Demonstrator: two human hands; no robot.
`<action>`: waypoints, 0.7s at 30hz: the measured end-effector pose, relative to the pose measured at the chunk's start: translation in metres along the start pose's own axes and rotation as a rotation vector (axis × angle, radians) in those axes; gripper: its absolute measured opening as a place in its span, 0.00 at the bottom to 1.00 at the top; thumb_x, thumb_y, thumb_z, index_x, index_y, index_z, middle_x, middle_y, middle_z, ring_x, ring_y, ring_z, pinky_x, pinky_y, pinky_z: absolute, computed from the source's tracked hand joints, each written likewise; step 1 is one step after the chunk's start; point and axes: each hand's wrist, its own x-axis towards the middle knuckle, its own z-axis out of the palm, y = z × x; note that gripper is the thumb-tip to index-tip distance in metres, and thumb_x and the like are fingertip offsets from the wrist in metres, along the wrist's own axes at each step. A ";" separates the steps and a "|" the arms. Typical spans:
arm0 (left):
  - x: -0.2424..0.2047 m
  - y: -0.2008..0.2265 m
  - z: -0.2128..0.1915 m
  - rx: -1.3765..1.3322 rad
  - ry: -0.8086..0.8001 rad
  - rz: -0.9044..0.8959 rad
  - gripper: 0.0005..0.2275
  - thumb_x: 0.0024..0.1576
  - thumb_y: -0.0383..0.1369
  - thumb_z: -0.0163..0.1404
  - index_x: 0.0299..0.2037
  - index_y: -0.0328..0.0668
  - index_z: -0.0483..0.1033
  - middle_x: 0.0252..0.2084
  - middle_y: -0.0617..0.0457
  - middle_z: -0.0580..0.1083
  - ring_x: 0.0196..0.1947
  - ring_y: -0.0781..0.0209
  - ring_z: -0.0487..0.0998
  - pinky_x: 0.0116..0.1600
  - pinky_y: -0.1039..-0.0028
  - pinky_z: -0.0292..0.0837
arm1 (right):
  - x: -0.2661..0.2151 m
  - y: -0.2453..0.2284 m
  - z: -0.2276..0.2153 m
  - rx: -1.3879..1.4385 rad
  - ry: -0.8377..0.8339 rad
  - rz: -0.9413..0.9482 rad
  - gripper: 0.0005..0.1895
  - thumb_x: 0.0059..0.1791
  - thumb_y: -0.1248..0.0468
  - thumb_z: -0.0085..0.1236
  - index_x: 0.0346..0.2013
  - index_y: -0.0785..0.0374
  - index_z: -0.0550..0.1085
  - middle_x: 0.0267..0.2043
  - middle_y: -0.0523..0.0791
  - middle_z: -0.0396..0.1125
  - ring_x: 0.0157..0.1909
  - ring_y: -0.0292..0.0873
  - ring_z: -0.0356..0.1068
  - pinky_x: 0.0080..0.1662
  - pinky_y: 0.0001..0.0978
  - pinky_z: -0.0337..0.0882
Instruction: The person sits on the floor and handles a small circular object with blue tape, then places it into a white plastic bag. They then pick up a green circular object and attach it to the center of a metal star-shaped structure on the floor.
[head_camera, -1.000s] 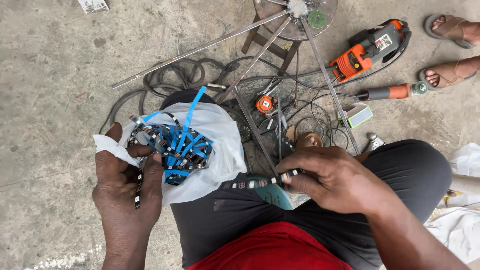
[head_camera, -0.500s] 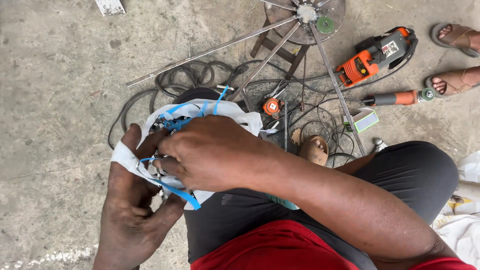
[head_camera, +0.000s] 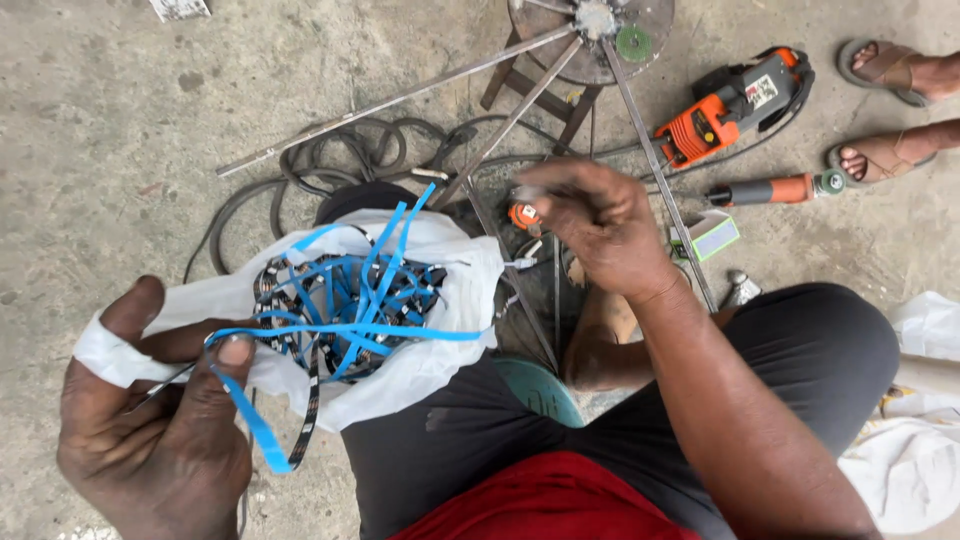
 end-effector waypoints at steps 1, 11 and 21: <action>0.002 -0.001 -0.002 0.003 0.001 0.002 0.27 0.61 0.26 0.58 0.71 0.31 0.66 0.48 0.39 0.77 0.50 0.57 0.80 0.63 0.71 0.78 | -0.010 0.020 0.004 0.004 0.000 -0.001 0.09 0.56 0.65 0.61 0.52 0.59 0.78 0.52 0.43 0.75 0.50 0.34 0.75 0.51 0.24 0.74; 0.012 -0.013 -0.004 0.062 0.045 0.035 0.26 0.66 0.21 0.58 0.74 0.34 0.65 0.46 0.36 0.76 0.48 0.50 0.83 0.63 0.67 0.80 | -0.078 0.087 0.009 -0.618 -0.647 0.658 0.22 0.51 0.49 0.48 0.57 0.49 0.78 0.62 0.43 0.71 0.64 0.48 0.69 0.65 0.36 0.62; 0.010 0.040 0.008 0.291 -0.166 -0.015 0.24 0.74 0.20 0.48 0.79 0.26 0.57 0.58 0.32 0.75 0.48 0.54 0.75 0.48 0.79 0.63 | -0.024 -0.099 -0.083 -0.858 -0.509 -0.243 0.16 0.55 0.58 0.56 0.50 0.67 0.79 0.48 0.52 0.78 0.36 0.54 0.79 0.39 0.47 0.77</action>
